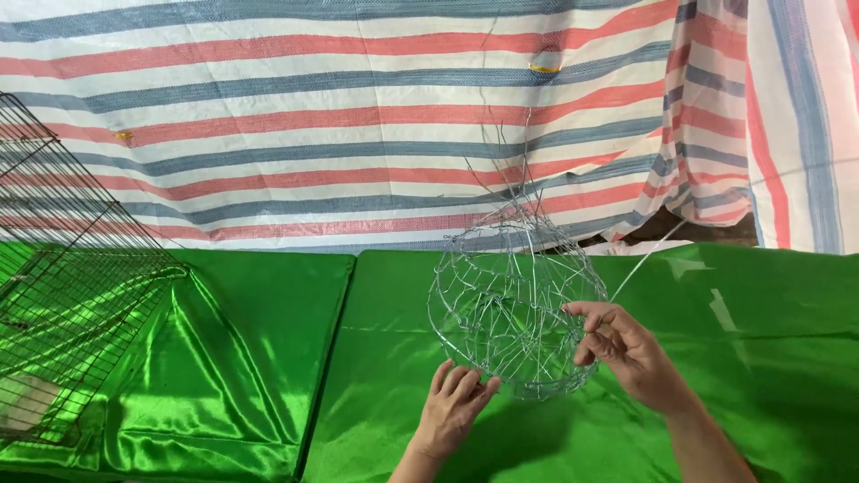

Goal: Constructing a wire mesh structure by cutting and bending thin metal wires using pliers.

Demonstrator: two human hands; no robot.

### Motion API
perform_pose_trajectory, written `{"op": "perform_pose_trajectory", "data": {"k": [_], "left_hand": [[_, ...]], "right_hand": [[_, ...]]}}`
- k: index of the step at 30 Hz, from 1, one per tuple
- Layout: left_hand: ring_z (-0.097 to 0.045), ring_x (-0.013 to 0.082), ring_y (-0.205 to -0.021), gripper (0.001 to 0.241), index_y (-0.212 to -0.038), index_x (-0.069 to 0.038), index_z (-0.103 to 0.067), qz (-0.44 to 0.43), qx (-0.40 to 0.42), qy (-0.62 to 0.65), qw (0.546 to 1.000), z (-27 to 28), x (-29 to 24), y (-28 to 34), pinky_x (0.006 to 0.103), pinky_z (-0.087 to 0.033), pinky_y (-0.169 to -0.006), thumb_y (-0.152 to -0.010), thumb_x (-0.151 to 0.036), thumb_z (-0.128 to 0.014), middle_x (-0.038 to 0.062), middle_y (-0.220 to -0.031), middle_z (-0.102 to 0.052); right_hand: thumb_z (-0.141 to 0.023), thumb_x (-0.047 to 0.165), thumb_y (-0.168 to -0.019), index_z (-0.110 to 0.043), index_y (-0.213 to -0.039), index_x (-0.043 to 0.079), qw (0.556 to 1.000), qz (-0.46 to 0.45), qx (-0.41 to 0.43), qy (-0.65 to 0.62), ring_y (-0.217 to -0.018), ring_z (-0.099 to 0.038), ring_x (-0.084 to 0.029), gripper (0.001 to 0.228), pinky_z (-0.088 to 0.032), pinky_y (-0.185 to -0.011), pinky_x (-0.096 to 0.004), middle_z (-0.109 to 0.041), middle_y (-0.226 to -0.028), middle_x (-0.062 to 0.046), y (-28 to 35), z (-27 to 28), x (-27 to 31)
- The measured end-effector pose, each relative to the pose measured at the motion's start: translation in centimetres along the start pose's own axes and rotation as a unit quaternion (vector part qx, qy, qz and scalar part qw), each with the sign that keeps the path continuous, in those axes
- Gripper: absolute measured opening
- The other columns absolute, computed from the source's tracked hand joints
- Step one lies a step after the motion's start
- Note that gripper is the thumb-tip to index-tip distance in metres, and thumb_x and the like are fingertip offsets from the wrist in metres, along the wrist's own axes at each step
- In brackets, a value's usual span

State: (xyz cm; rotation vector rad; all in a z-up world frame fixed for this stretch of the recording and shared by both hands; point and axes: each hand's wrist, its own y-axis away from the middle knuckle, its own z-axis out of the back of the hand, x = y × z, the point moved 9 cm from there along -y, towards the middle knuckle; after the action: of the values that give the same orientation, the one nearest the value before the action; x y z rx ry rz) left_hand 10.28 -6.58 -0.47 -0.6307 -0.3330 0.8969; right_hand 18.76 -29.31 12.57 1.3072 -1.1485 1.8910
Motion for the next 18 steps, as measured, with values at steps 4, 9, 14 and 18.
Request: {"op": "perform_pose_trajectory", "data": {"k": [4, 9, 14, 18], "left_hand": [[-0.056, 0.0281, -0.109, 0.07, -0.14, -0.02, -0.059, 0.017, 0.035, 0.023, 0.999, -0.9, -0.6, 0.8, 0.0644, -0.039, -0.109, -0.077, 0.001, -0.078, 0.011, -0.122, -0.061], [-0.057, 0.0272, -0.112, 0.068, -0.137, -0.017, -0.062, 0.028, 0.03, 0.019, 0.999, -1.2, -0.7, 1.1, 0.0629, -0.04, -0.109, -0.074, 0.002, -0.079, 0.009, -0.122, -0.062], [-0.056, 0.0293, -0.117, 0.072, -0.14, -0.016, -0.061, 0.032, 0.06, 0.024, 0.997, -2.0, -1.4, 2.2, 0.062, -0.036, -0.112, -0.072, 0.007, -0.074, 0.011, -0.128, -0.064], [-0.059, 0.0323, -0.12, 0.065, -0.139, -0.016, -0.061, 0.051, 0.056, 0.034, 0.997, -2.3, -1.3, 2.9, 0.0618, -0.036, -0.112, -0.079, 0.008, -0.068, 0.014, -0.133, -0.065]], "right_hand": [[-0.056, 0.003, -0.096, -0.06, -0.108, 0.006, 1.0, -0.015, -0.014, -0.003, -0.077, -0.078, -0.02, 0.012, -0.071, -0.07, -0.035, -0.058, -0.146, -0.024, 1.3, -0.1, -0.6], [-0.054, 0.007, -0.098, -0.059, -0.107, 0.006, 0.996, -0.05, -0.069, 0.004, -0.078, -0.082, -0.023, 0.01, -0.071, -0.063, -0.033, -0.062, -0.142, -0.023, 3.1, 0.7, -1.2], [-0.056, 0.01, -0.097, -0.06, -0.106, 0.005, 0.996, -0.052, -0.068, 0.003, -0.08, -0.084, -0.024, 0.011, -0.074, -0.066, -0.033, -0.063, -0.143, -0.024, 4.2, 0.2, -1.4], [-0.056, 0.011, -0.098, -0.06, -0.106, 0.007, 0.996, -0.057, -0.055, 0.03, -0.082, -0.085, -0.021, 0.01, -0.074, -0.067, -0.031, -0.064, -0.142, -0.022, 4.5, -0.8, -0.5]]}}
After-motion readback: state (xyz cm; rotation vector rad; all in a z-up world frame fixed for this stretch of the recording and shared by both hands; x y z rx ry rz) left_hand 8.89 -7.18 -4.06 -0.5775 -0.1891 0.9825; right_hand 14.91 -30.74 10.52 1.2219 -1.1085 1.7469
